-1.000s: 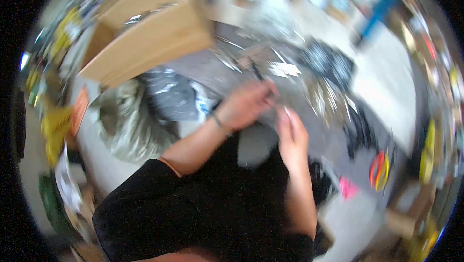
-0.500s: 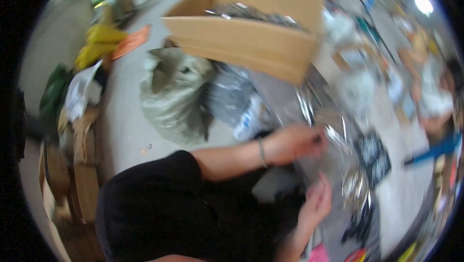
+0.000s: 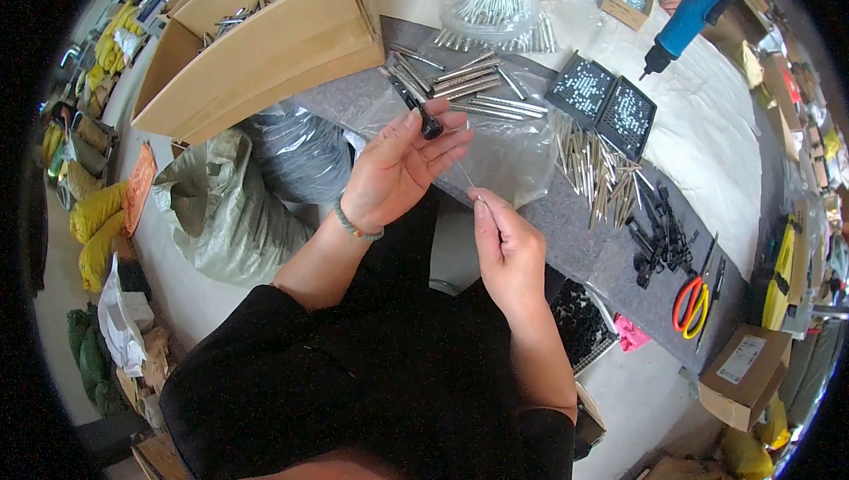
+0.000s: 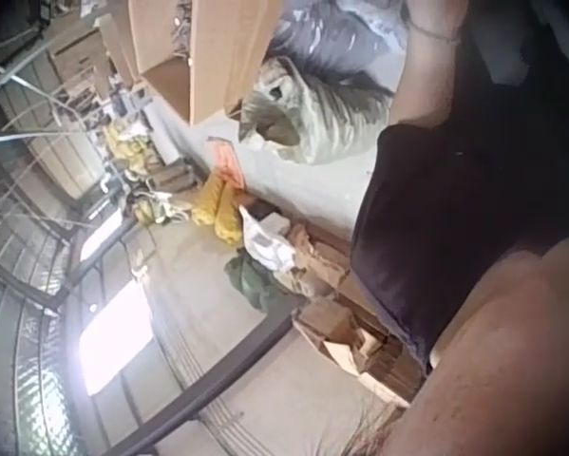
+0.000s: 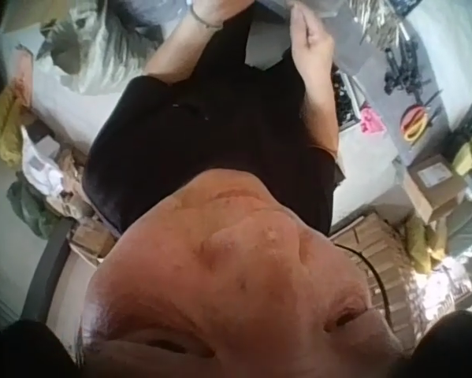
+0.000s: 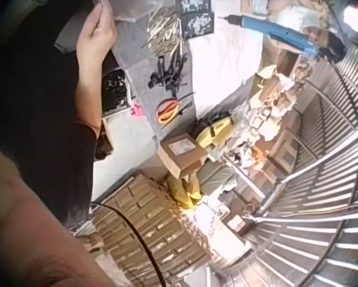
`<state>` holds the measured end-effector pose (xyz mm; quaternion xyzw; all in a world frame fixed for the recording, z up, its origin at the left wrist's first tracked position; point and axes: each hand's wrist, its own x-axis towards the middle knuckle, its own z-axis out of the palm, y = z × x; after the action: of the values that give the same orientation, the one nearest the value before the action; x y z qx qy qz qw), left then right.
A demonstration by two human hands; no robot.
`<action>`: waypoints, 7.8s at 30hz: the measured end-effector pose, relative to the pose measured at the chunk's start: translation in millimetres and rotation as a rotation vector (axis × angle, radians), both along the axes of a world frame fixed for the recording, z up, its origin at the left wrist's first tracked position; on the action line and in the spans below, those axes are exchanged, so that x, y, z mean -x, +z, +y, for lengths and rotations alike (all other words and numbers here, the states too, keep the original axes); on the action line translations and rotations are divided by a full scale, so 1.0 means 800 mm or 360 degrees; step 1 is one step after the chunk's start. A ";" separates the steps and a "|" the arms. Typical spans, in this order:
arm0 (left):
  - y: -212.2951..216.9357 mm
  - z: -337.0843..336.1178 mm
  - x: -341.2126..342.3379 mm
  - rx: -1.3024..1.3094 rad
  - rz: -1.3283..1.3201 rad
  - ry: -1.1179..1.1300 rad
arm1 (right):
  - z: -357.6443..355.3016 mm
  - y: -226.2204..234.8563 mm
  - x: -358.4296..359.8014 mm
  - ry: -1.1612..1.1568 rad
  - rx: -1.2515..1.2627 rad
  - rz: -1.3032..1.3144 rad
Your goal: Assembling small metal and plastic parts using an electric screwdriver.
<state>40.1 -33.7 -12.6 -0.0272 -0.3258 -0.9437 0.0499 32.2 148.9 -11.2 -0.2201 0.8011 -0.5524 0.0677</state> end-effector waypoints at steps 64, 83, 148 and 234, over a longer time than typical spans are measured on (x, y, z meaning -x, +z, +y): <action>-0.039 0.042 0.015 0.0495 -0.0094 -0.0256 | 0.014 -0.023 0.042 0.0140 0.0531 -0.0403; -0.036 0.044 0.012 0.0357 -0.0096 -0.0282 | 0.006 -0.007 0.025 0.0119 0.0444 -0.0490; -0.036 0.055 -0.003 0.0799 0.0132 0.0108 | -0.006 -0.001 -0.001 -0.0296 -0.0290 0.0745; -0.065 -0.059 0.026 0.1245 -0.0236 0.0755 | -0.219 -0.021 0.342 -0.0408 0.0443 0.0233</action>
<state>19.5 -81.0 -64.6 0.0990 -0.6572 -0.7119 0.2269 -241.2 -26.1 -28.3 -0.1632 0.7413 -0.6444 -0.0927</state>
